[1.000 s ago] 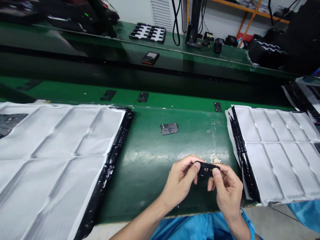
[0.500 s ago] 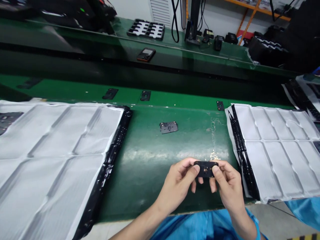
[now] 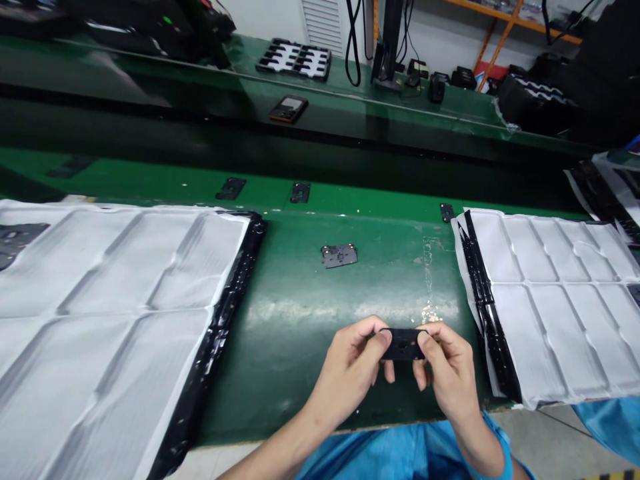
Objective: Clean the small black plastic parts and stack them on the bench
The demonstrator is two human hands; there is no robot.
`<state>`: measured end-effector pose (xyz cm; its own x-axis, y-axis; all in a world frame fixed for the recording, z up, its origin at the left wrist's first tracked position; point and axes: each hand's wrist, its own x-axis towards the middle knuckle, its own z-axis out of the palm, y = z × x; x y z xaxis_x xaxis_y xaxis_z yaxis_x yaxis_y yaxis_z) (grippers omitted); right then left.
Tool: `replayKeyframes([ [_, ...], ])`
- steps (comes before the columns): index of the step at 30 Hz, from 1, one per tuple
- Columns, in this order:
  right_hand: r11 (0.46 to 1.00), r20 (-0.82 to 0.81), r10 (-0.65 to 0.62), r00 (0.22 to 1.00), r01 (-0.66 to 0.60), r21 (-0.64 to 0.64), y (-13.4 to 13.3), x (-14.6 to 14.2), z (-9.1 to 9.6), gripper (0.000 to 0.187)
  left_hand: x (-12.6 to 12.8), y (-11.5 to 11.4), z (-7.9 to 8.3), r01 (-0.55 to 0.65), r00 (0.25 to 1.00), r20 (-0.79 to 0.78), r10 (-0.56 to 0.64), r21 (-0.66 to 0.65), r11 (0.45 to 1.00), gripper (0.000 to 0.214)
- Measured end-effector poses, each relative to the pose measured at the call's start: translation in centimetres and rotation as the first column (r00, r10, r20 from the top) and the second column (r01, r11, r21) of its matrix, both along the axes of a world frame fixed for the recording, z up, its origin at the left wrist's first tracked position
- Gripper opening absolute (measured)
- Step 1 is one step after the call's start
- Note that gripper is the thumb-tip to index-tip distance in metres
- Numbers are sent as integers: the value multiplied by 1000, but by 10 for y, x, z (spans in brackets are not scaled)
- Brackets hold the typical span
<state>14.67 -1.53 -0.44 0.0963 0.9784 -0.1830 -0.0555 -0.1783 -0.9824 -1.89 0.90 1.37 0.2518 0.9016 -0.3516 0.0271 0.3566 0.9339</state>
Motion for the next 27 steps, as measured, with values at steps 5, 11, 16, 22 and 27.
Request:
replayKeyframes([
  [5, 999, -34, -29, 999, 28, -34, 3, -4, -2, 46, -4, 0, -2, 9, 998, -61, -9, 4, 1000, 34],
  [11, 991, -64, 115, 991, -118, -54, 4, -3, -1, 42, -13, -2, -4, 21, 996, -82, -16, 59, 998, 39],
  [16, 988, -59, 137, 989, -141, -57, 3, -3, -1, 42, -18, -4, -7, 34, 996, -82, -30, 46, 998, 41],
  [22, 995, -47, 72, 996, -75, -63, 7, -7, -7, 47, -24, -4, -7, 104, 982, -169, -79, 140, 985, 40],
  [27, 978, -8, 195, 981, -195, -79, 9, -12, -18, 39, -42, 8, -3, 160, 958, -263, -114, 161, 974, 27],
])
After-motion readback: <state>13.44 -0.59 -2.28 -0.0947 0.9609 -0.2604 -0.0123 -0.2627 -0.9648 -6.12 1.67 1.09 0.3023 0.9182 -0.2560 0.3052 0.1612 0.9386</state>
